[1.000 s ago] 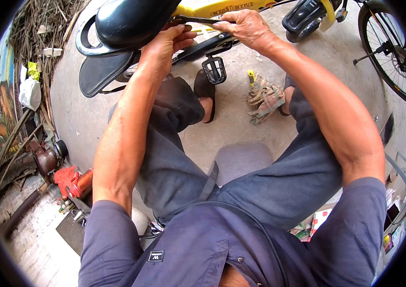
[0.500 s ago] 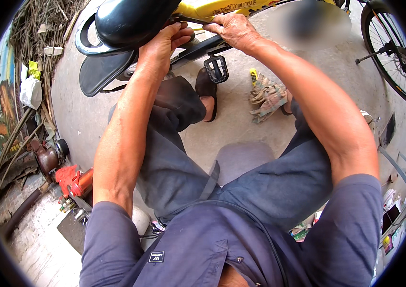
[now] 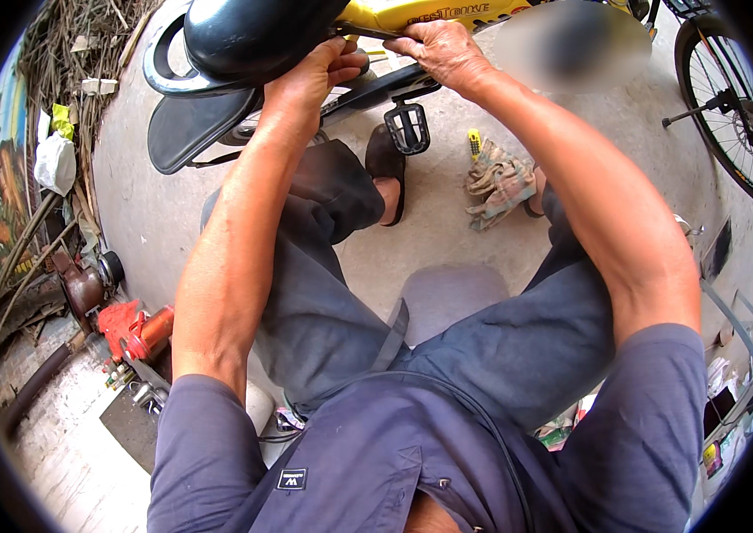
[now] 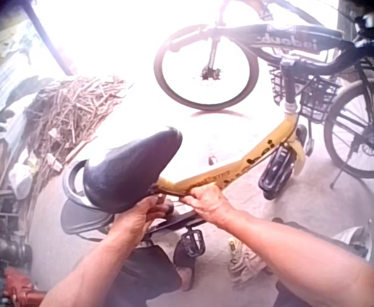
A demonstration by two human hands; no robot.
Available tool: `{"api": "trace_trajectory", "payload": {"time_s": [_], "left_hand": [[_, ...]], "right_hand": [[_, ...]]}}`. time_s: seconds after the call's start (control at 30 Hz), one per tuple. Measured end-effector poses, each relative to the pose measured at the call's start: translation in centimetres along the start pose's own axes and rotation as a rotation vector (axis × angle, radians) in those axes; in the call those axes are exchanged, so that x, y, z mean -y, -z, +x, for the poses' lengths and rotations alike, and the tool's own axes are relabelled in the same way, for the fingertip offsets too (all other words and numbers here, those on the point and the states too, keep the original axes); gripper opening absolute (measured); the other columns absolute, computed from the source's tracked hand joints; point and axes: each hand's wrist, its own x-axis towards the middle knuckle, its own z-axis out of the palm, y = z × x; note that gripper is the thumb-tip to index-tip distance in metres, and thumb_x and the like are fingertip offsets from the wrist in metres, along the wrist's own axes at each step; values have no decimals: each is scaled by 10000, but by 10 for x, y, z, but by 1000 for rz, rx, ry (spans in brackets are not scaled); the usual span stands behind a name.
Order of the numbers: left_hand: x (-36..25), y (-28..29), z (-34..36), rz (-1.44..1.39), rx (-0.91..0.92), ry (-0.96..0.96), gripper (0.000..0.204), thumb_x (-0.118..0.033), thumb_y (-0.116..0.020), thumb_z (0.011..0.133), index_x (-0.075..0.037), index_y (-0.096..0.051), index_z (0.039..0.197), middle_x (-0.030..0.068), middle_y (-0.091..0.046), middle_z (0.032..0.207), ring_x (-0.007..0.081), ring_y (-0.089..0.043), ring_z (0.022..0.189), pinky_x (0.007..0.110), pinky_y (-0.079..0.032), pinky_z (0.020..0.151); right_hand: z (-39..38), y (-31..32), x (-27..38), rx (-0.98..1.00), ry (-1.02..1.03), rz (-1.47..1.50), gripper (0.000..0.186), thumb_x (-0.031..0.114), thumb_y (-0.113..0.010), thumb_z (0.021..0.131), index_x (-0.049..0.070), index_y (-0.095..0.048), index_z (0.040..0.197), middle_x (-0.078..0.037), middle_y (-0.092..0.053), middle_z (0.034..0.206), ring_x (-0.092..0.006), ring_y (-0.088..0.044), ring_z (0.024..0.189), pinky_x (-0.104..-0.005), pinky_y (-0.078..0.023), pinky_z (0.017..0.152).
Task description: The person sits on the floor and uses a screwdriver to tighten a bolt on the frame of a yellow bicycle near the seat post. The person holds the bicycle frame steady with one hand while turning the screwdriver with the other.
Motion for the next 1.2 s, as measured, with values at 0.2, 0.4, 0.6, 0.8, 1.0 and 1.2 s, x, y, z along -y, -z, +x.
{"api": "trace_trajectory", "payload": {"time_s": [0.2,0.4,0.6,0.8,1.0,1.2], "left_hand": [[1,1,1,6,-1,22,211,-81,-564,913,41,-542,1083,170,-655,979,230,-681,849,273,-569,735],[0,-3,2,10,-9,58,197,-87,-559,918,34,-544,1072,163,-658,973,224,-682,838,271,-569,728],[-1,-4,2,5,-17,51,201,-85,-557,920,36,-538,1080,168,-658,972,223,-682,833,270,-571,711],[-1,-5,3,-22,-23,44,199,-82,-557,919,35,-531,1078,168,-658,967,224,-682,823,272,-574,706],[3,-2,6,-20,-1,13,275,-180,-620,906,10,-544,1090,148,-659,942,210,-682,814,265,-568,701],[2,-6,10,53,-18,-17,400,-316,-643,893,-10,-551,1132,130,-654,912,195,-678,789,267,-561,690]], "right_hand": [[-2,-6,8,-64,36,-255,329,402,-575,890,109,-705,964,-146,-669,819,-324,-643,774,-392,-508,718],[-3,4,13,-5,65,-313,388,435,-539,891,76,-685,908,-147,-673,854,-334,-646,844,-430,-506,765],[-1,3,14,-90,79,-335,375,426,-581,877,70,-695,894,-166,-659,765,-325,-652,744,-413,-514,701],[0,-1,14,-99,-56,-309,526,553,-569,838,45,-700,879,-178,-661,774,-340,-651,777,-417,-506,738],[-1,8,18,-48,-99,-379,622,640,-523,819,45,-699,868,-171,-672,802,-328,-656,813,-421,-500,760],[0,13,18,-48,-71,-403,609,649,-529,808,65,-697,844,-163,-674,798,-329,-657,816,-427,-500,760]]}}
